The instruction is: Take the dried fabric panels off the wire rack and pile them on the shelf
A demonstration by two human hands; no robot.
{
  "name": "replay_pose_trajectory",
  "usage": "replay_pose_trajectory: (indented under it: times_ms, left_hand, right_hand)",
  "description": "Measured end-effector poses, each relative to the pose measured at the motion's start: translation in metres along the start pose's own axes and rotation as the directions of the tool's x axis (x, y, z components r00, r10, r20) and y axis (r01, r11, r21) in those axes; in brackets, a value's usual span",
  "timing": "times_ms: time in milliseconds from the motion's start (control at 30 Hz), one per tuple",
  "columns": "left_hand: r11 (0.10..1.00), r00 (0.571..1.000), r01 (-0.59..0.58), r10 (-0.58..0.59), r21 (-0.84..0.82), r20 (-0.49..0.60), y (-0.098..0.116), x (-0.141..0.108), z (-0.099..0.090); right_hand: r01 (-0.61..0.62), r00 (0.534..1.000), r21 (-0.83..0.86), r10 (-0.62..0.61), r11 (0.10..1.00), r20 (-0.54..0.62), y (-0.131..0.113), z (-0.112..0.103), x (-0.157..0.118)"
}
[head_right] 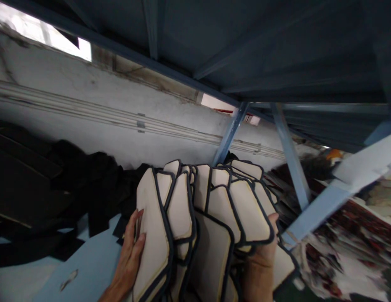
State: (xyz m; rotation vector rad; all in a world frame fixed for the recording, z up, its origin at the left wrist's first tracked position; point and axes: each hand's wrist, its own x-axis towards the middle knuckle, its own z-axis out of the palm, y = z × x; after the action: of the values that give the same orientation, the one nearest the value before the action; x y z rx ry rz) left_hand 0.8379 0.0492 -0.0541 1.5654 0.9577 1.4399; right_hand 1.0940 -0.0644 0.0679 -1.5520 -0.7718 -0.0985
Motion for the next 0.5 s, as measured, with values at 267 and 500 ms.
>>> replay_pose_trajectory:
  times_ms: [267, 500]
  left_hand:
    - [0.984, 1.0, 0.025, -0.022, 0.176, -0.021, -0.001, 0.004, 0.005]
    - [0.972, 0.996, 0.082, -0.085, 0.222, 0.004, -0.008, 0.007, 0.005]
  right_hand:
    - [-0.088, 0.986, 0.239, 0.05, 0.967, 0.159, -0.039, 0.001, 0.035]
    - [0.01, 0.744, -0.08, 0.046, 0.997, 0.666, -0.097, 0.037, 0.101]
